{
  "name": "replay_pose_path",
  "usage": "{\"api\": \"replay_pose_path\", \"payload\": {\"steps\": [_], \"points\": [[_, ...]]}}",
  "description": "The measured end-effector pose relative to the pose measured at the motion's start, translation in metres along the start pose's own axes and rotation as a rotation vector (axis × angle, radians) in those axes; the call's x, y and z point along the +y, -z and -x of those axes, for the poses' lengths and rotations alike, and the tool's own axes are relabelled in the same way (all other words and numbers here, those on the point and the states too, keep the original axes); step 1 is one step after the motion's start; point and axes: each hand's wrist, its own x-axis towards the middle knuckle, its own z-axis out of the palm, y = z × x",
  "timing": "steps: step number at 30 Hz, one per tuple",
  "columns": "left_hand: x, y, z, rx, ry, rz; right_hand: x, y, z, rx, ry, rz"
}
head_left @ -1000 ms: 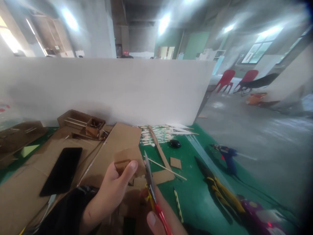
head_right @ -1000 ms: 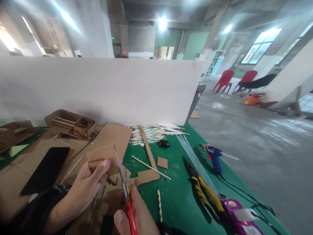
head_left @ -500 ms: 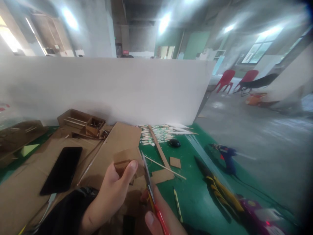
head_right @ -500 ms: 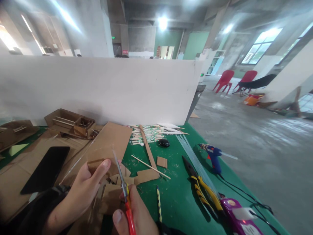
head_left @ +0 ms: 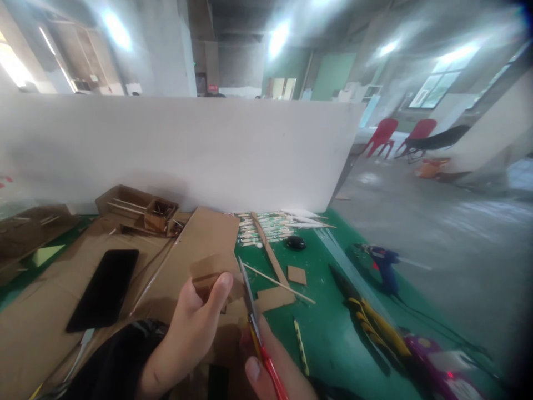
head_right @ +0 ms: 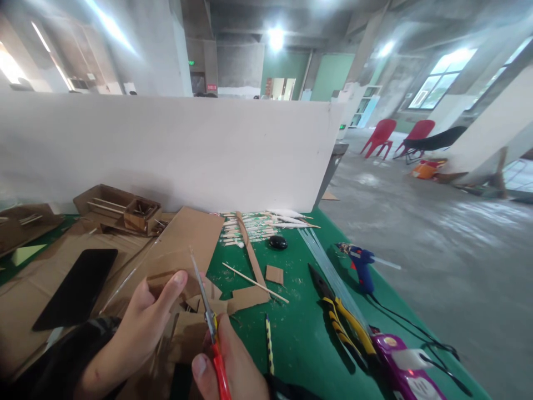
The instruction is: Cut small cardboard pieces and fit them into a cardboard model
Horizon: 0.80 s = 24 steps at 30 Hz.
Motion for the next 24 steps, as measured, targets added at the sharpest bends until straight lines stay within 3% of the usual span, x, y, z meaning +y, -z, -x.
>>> {"api": "replay_pose_path", "payload": {"steps": [9, 14, 19, 24], "points": [[-0.004, 0.0, -0.001, 0.014, -0.009, -0.02, 0.007, -0.008, 0.007, 0.105, 0.015, 0.175], [-0.004, -0.001, 0.0, 0.01, 0.009, 0.012, 0.013, -0.011, 0.007, 0.154, 0.099, 0.283], [-0.003, -0.002, -0.001, 0.013, -0.011, -0.009, 0.02, -0.011, 0.008, 0.111, 0.037, 0.299], [-0.001, -0.001, 0.0, -0.002, -0.004, -0.032, 0.018, -0.011, 0.008, 0.186, 0.037, 0.384]]}}
